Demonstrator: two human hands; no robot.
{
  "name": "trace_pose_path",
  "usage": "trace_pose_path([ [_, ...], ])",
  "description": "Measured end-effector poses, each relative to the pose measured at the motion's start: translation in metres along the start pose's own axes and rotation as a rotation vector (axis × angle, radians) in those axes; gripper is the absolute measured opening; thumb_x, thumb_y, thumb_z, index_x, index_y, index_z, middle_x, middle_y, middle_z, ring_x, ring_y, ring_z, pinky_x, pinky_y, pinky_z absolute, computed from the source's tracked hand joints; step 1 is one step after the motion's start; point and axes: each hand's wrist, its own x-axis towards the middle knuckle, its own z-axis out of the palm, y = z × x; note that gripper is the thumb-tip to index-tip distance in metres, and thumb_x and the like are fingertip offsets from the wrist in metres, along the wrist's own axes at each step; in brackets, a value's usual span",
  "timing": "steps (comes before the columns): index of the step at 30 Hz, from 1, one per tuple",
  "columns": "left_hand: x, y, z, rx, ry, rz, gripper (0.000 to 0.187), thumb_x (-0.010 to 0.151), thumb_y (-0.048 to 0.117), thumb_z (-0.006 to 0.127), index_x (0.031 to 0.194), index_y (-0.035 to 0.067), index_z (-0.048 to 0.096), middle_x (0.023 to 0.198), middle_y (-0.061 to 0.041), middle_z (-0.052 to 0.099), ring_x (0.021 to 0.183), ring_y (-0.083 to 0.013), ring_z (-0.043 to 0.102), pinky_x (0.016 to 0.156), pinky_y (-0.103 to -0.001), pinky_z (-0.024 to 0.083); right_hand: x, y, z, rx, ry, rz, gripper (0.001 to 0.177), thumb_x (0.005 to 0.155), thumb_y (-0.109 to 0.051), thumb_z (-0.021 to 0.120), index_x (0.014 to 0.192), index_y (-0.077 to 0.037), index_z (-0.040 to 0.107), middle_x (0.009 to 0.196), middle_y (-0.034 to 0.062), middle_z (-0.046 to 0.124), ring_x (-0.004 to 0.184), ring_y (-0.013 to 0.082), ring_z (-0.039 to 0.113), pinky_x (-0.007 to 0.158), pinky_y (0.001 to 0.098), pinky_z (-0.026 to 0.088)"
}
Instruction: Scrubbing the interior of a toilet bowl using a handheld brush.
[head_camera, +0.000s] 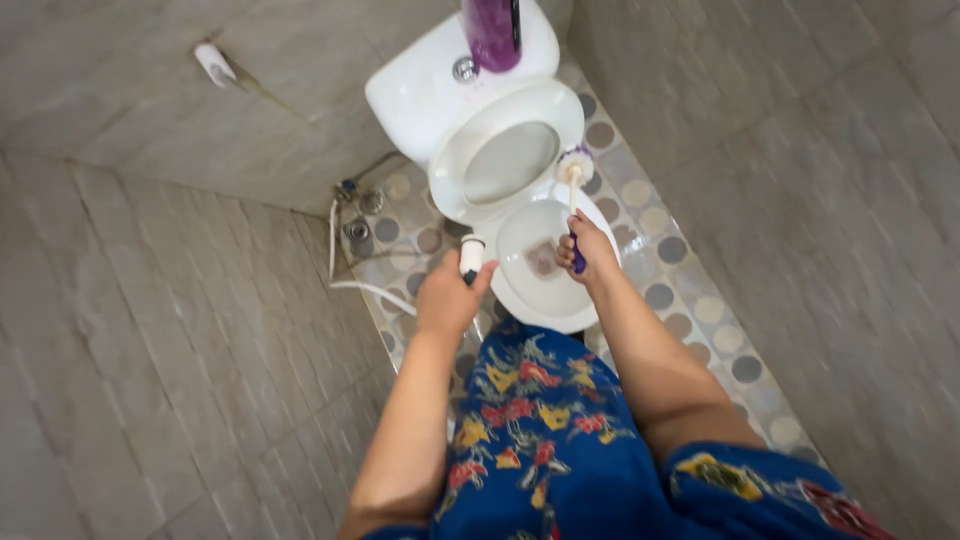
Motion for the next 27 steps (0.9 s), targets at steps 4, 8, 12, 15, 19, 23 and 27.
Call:
trace_pose_path([
  [4,-0.001,0.011,-0.009,0.003,-0.053,-0.063,0.054,0.085,0.058,0.071,0.099,0.006,0.063,0.089,-0.023,0.073,0.087,-0.0469,0.068,0.074,-0.056,0.053,0.089,0.017,-0.063,0.023,-0.115,0.136,0.007,0.106,-0.023,0.051,0.110,-0.026,0.046,0.054,-0.0029,0.039,0.042,0.0120,0.035,0.039,0.0298,0.028],
  [8,-0.004,0.004,0.000,0.033,-0.011,-0.016,0.056,0.088,0.059,0.071,0.100,0.005,0.062,0.090,-0.024,0.072,0.087,-0.0469,0.068,0.075,-0.055,0.053,0.050,-0.004,-0.046,0.009,-0.145,0.011,0.023,0.108,-0.026,0.051,0.129,-0.027,0.045,0.055,-0.0015,0.039,0.041,0.0146,0.034,0.039,0.0318,0.029],
  [12,-0.003,0.020,-0.010,0.015,-0.033,-0.038,0.054,0.087,0.059,0.070,0.101,0.007,0.064,0.090,-0.023,0.073,0.087,-0.0463,0.068,0.073,-0.055,0.053,-0.067,-0.014,0.030,-0.131,-0.066,-0.075,0.047,0.099,-0.023,0.052,0.142,-0.040,0.045,0.052,0.0004,0.038,0.039,0.0138,0.031,0.039,0.0316,0.030],
  [15,-0.002,0.013,0.002,0.028,-0.032,-0.012,0.055,0.089,0.059,0.069,0.102,0.006,0.063,0.088,-0.023,0.073,0.087,-0.0461,0.069,0.074,-0.055,0.053,-0.006,-0.010,0.001,-0.067,-0.012,-0.003,0.047,0.105,-0.026,0.050,0.150,-0.033,0.039,0.056,-0.0004,0.039,0.042,0.0134,0.033,0.040,0.0308,0.029],
  [19,-0.006,0.019,0.002,-0.004,0.018,0.027,0.055,0.086,0.057,0.072,0.101,0.005,0.064,0.087,-0.024,0.072,0.083,-0.0471,0.068,0.071,-0.055,0.053,-0.011,-0.003,0.009,-0.030,-0.014,0.018,0.049,0.105,-0.025,0.049,0.150,-0.037,0.035,0.055,0.0002,0.038,0.041,0.0143,0.033,0.040,0.0307,0.029],
  [23,0.000,0.020,-0.004,0.009,0.010,0.034,0.055,0.087,0.058,0.071,0.099,0.006,0.063,0.084,-0.023,0.072,0.082,-0.0466,0.069,0.071,-0.055,0.053,-0.071,-0.004,0.044,-0.082,-0.159,-0.193,0.047,0.103,-0.023,0.050,0.148,-0.033,0.040,0.054,0.0009,0.039,0.040,0.0161,0.036,0.038,0.0335,0.032],
  [27,-0.002,0.025,-0.009,-0.018,0.012,0.015,0.055,0.088,0.059,0.072,0.093,0.006,0.061,0.085,-0.023,0.072,0.084,-0.0466,0.069,0.071,-0.054,0.054,-0.051,0.027,0.048,-0.149,0.017,-0.106,0.040,0.103,-0.025,0.048,0.141,-0.030,0.041,0.053,0.0019,0.039,0.039,0.0169,0.034,0.038,0.0340,0.030],
])
